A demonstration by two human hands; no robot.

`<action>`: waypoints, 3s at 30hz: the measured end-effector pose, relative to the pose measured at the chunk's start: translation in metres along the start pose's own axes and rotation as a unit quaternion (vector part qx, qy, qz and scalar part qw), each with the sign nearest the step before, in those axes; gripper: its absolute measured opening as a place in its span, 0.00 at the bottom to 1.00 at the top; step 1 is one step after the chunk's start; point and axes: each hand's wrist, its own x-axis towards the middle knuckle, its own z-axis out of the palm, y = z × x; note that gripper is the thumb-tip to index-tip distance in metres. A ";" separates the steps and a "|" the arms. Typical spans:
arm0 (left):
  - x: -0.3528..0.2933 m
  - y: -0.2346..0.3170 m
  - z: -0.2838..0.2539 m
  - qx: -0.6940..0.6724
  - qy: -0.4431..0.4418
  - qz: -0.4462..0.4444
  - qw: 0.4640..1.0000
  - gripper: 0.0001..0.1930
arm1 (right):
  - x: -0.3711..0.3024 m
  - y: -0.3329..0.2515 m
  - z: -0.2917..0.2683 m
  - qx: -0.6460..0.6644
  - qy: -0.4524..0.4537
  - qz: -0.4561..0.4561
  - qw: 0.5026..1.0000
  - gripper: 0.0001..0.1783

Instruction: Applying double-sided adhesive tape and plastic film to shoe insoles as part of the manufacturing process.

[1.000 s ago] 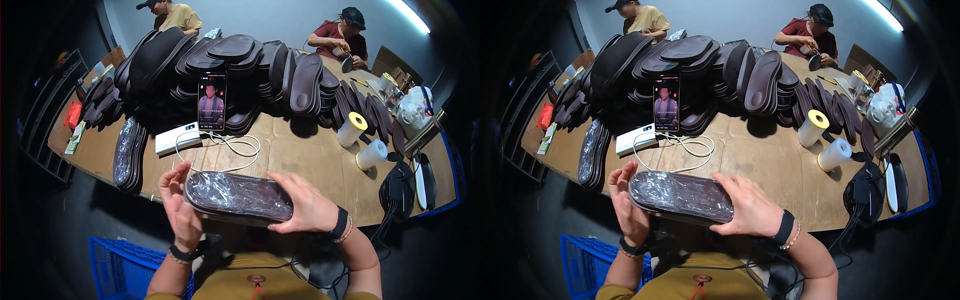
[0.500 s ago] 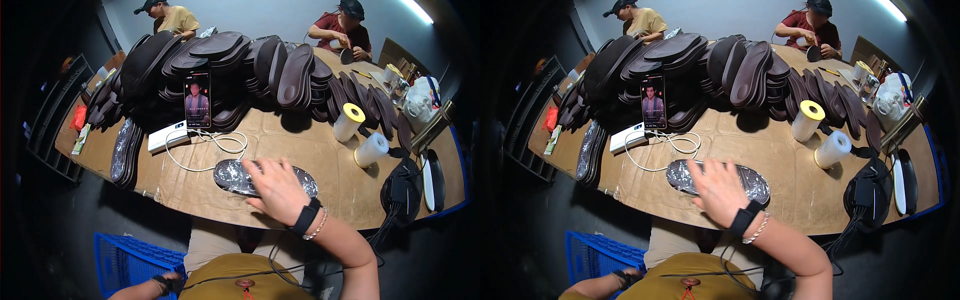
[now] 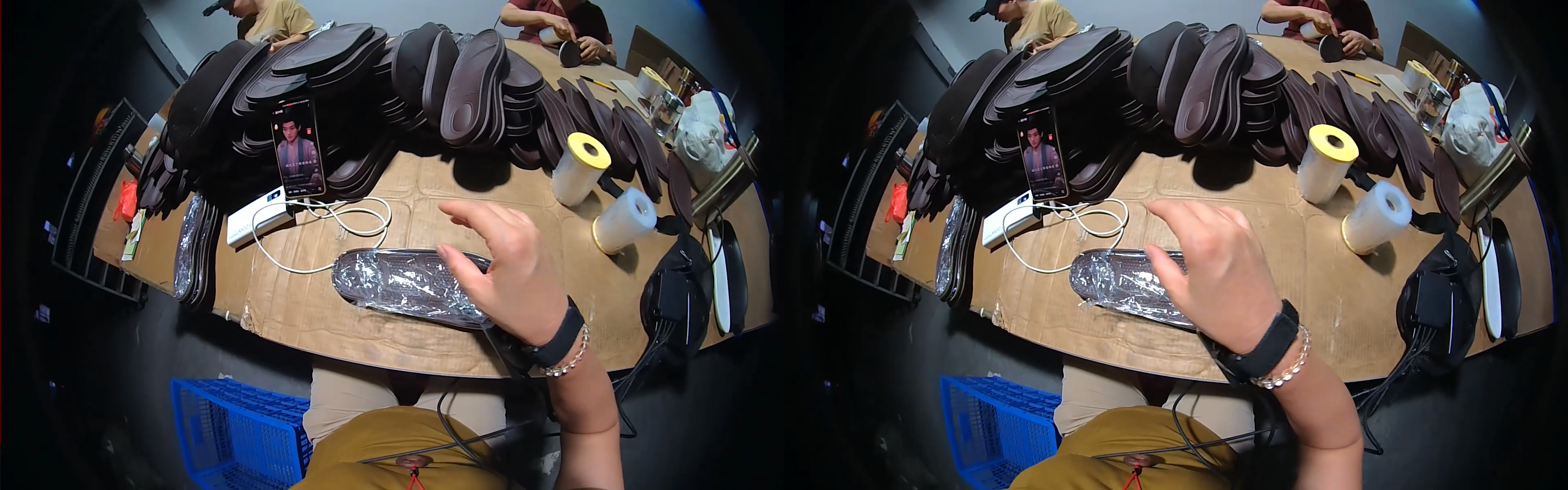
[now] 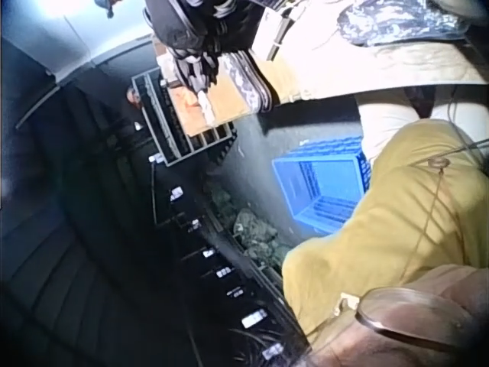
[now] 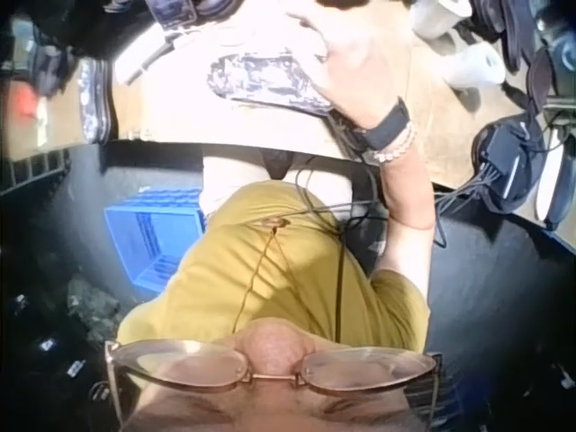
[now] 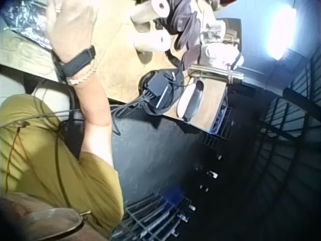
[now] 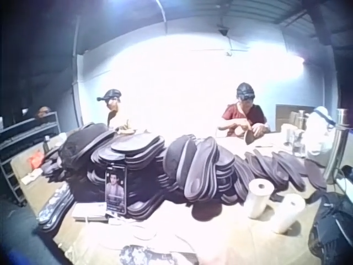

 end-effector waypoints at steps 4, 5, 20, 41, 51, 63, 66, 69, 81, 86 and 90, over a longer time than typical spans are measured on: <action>-0.002 -0.002 -0.003 -0.003 0.000 -0.009 1.000 0.11 | -0.004 0.006 0.004 0.039 -0.029 0.029 0.998 0.17; -0.002 -0.002 -0.005 -0.004 0.000 -0.011 1.000 0.11 | -0.005 0.006 0.006 0.059 -0.048 0.041 0.996 0.16; 0.007 -0.004 -0.017 -0.025 -0.019 -0.021 0.999 0.12 | -0.012 -0.021 0.032 0.064 -0.137 0.001 0.989 0.14; -0.224 0.304 0.069 -0.002 0.106 0.804 0.585 0.10 | -0.031 0.013 0.020 -0.183 -0.297 0.041 0.936 0.63; -0.261 0.361 0.133 0.020 -0.096 0.690 0.717 0.36 | -0.030 0.011 0.003 -0.018 -0.306 0.068 0.950 0.56; -0.275 0.382 0.157 -0.004 -0.245 0.663 0.708 0.60 | -0.038 -0.017 0.023 0.423 -0.418 0.376 0.711 0.50; -0.275 0.384 0.160 -0.065 -0.239 0.650 0.719 0.65 | -0.039 -0.016 0.031 0.435 -0.419 0.387 0.697 0.50; -0.273 0.386 0.164 -0.080 -0.253 0.658 0.705 0.66 | -0.040 -0.017 0.036 0.425 -0.424 0.382 0.703 0.50; -0.268 0.395 0.175 -0.104 -0.218 0.648 0.722 0.56 | -0.032 -0.040 0.034 0.353 -0.416 0.382 0.746 0.55; -0.262 0.397 0.177 -0.128 -0.216 0.649 0.718 0.46 | -0.032 -0.042 0.032 0.338 -0.404 0.367 0.766 0.56; -0.256 0.398 0.178 -0.160 -0.221 0.646 0.713 0.36 | -0.033 -0.041 0.030 0.302 -0.410 0.365 0.779 0.56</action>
